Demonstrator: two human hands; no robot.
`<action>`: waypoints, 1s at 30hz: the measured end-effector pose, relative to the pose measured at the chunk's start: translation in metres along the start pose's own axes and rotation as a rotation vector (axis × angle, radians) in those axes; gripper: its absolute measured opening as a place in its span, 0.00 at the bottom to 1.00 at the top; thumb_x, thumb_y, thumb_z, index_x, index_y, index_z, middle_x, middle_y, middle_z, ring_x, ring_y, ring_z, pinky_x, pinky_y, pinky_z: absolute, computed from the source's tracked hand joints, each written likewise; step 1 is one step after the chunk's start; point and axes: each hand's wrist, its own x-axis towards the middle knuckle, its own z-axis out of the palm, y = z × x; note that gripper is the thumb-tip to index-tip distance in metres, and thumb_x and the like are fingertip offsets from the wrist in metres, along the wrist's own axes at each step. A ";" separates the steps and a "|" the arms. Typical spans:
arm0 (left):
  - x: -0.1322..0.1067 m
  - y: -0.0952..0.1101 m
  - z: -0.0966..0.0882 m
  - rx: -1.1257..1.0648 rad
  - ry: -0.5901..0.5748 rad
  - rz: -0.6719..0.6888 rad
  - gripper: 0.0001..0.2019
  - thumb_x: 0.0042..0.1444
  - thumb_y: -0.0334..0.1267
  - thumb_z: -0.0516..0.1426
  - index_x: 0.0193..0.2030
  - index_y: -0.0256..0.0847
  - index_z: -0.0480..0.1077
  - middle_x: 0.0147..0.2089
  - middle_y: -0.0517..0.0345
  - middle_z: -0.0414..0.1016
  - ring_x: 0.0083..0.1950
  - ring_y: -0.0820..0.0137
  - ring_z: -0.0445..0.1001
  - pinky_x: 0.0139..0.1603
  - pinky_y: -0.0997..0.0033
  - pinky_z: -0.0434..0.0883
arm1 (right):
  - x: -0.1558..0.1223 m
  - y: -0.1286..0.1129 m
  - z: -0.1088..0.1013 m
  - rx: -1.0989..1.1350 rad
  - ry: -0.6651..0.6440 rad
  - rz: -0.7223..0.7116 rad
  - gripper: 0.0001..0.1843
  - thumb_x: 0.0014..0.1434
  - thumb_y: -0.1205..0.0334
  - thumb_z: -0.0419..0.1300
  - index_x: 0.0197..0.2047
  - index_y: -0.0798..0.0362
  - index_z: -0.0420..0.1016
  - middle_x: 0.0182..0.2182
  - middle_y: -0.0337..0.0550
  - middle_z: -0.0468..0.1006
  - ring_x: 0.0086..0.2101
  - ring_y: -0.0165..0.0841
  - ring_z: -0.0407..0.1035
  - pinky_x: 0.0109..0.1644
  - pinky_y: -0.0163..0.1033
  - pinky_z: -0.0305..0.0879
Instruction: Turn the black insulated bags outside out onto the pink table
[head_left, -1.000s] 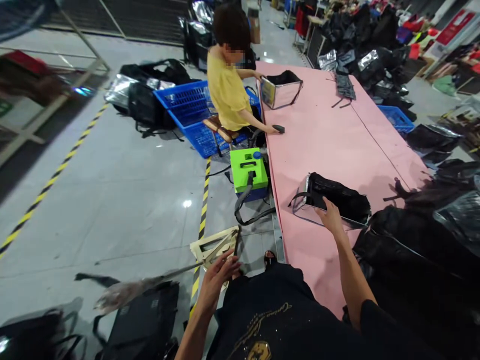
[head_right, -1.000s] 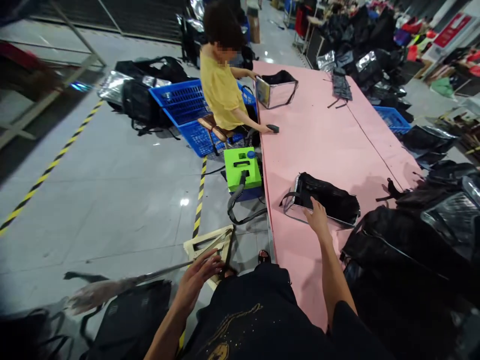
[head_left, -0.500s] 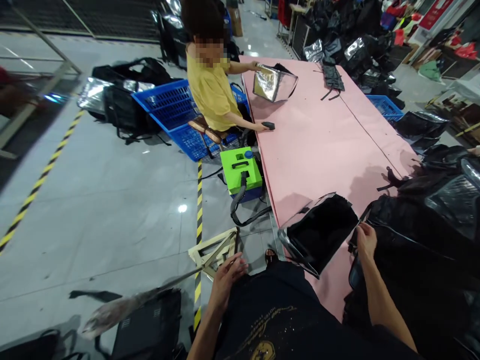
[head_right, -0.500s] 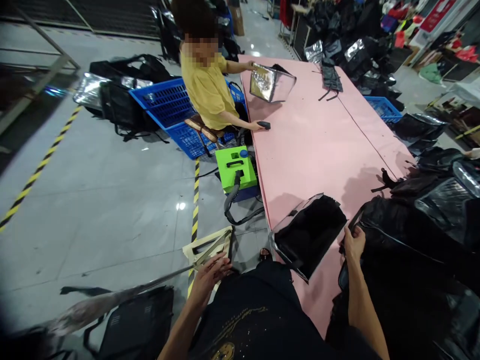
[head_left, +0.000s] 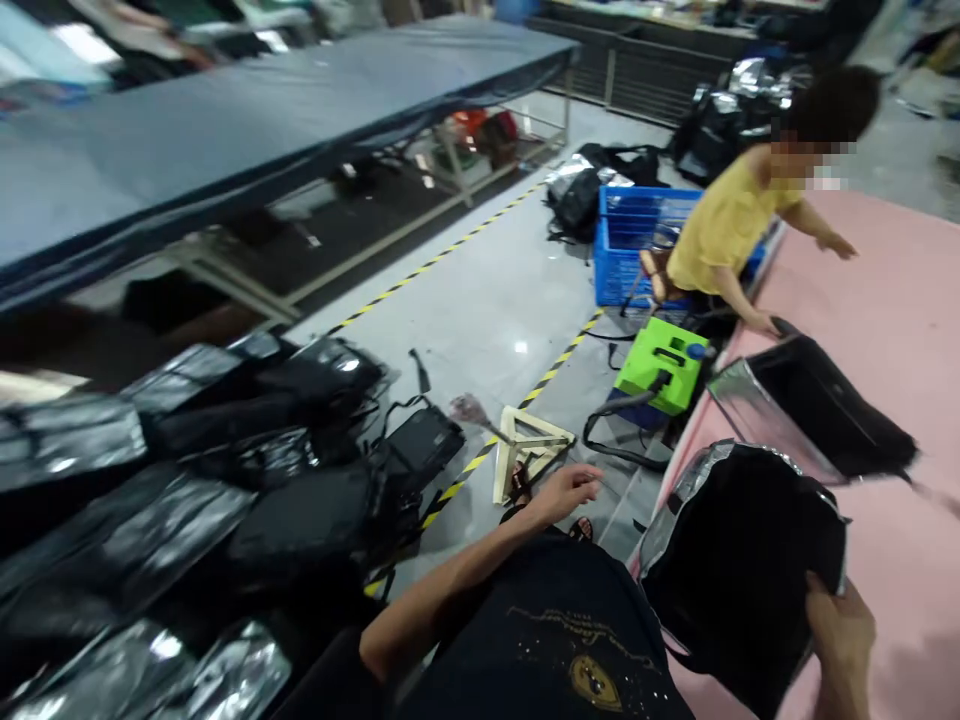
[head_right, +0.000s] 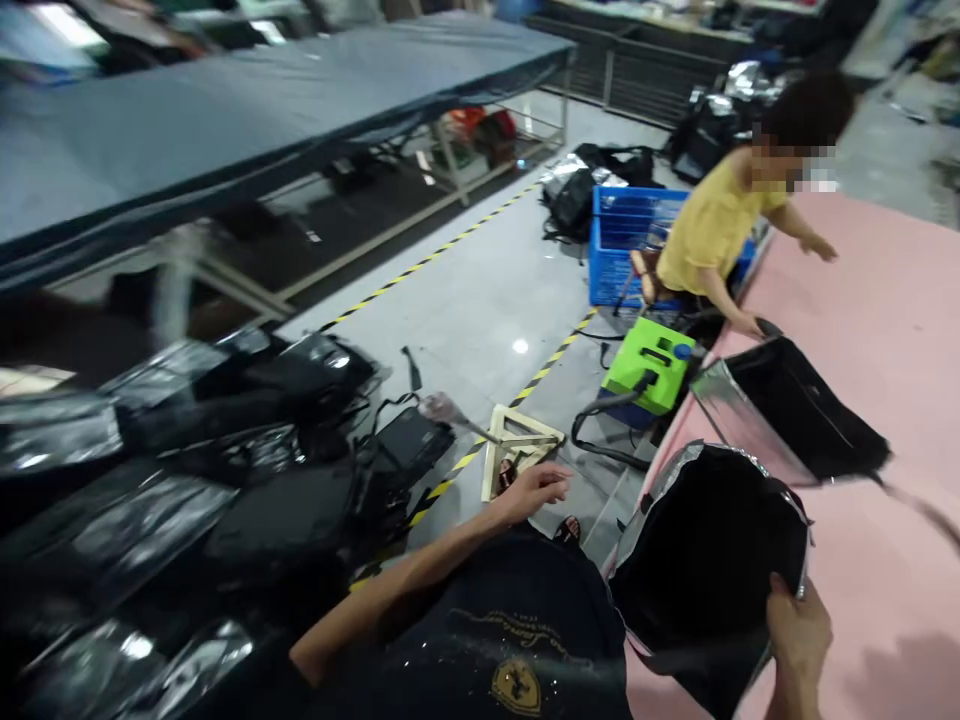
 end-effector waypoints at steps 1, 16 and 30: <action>-0.003 0.005 -0.001 0.064 0.033 0.070 0.34 0.56 0.62 0.74 0.60 0.39 0.84 0.49 0.42 0.86 0.50 0.53 0.85 0.52 0.56 0.80 | 0.016 -0.025 -0.004 -0.001 0.005 -0.016 0.34 0.62 0.41 0.56 0.61 0.48 0.89 0.27 0.57 0.83 0.30 0.62 0.81 0.36 0.61 0.75; -0.134 0.056 -0.087 0.492 0.889 0.416 0.41 0.54 0.22 0.57 0.74 0.52 0.79 0.69 0.60 0.84 0.66 0.57 0.86 0.73 0.57 0.79 | -0.092 -0.414 0.044 0.265 -0.590 -1.549 0.32 0.71 0.70 0.55 0.74 0.45 0.79 0.68 0.44 0.83 0.65 0.43 0.80 0.73 0.53 0.75; -0.156 0.039 -0.170 0.023 1.005 0.234 0.31 0.57 0.41 0.68 0.68 0.39 0.82 0.45 0.49 0.91 0.42 0.57 0.88 0.45 0.63 0.83 | -0.169 -0.501 0.127 0.137 -0.339 -1.785 0.22 0.81 0.62 0.55 0.72 0.54 0.78 0.43 0.51 0.89 0.42 0.42 0.82 0.51 0.44 0.76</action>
